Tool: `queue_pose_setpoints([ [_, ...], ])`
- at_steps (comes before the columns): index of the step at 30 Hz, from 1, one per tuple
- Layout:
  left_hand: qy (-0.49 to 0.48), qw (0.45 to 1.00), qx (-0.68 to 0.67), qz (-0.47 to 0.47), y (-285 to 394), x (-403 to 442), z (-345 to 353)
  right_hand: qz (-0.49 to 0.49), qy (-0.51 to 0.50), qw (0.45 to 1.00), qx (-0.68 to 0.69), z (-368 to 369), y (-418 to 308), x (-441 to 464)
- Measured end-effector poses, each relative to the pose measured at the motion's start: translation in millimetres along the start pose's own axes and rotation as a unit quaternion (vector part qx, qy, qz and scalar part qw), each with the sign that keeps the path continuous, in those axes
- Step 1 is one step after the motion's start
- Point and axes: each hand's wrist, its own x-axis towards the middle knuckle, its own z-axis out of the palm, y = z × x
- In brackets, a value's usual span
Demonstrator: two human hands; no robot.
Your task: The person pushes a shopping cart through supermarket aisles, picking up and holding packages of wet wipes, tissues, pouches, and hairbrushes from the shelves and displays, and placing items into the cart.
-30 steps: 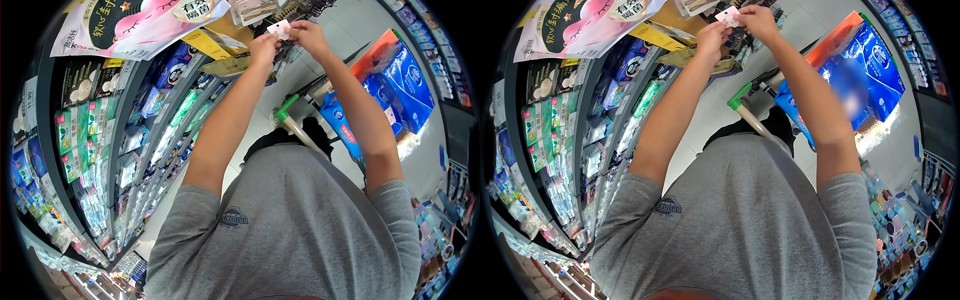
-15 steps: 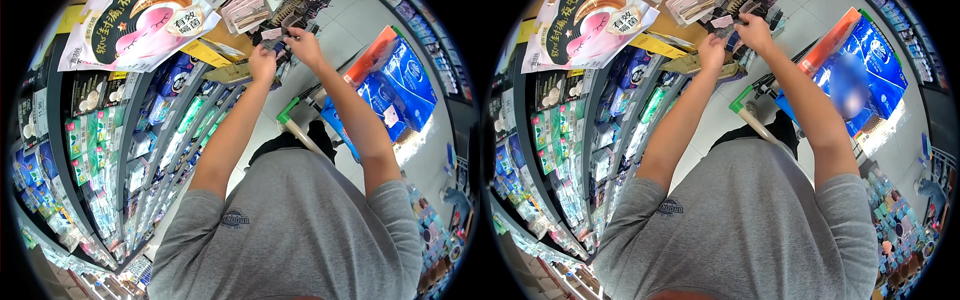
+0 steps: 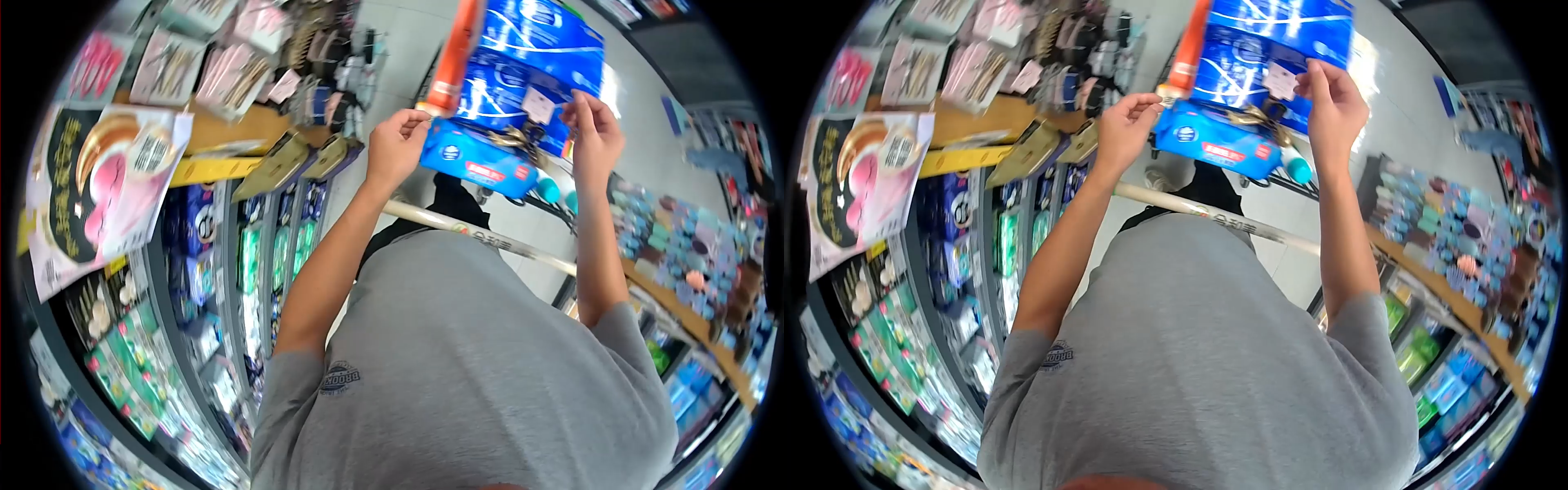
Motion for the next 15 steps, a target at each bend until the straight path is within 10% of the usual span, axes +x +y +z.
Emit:
queue_pose_setpoints([
  [9,-0.118,0.944,0.202,0.232,33.1,0.1,78.3,0.079,0.042,0.980,-0.178,-30.5,61.7,-35.9],
  [15,-0.170,0.947,0.224,0.155,31.6,21.4,114.4,0.119,0.025,0.974,-0.189,-12.2,75.4,-31.3],
])
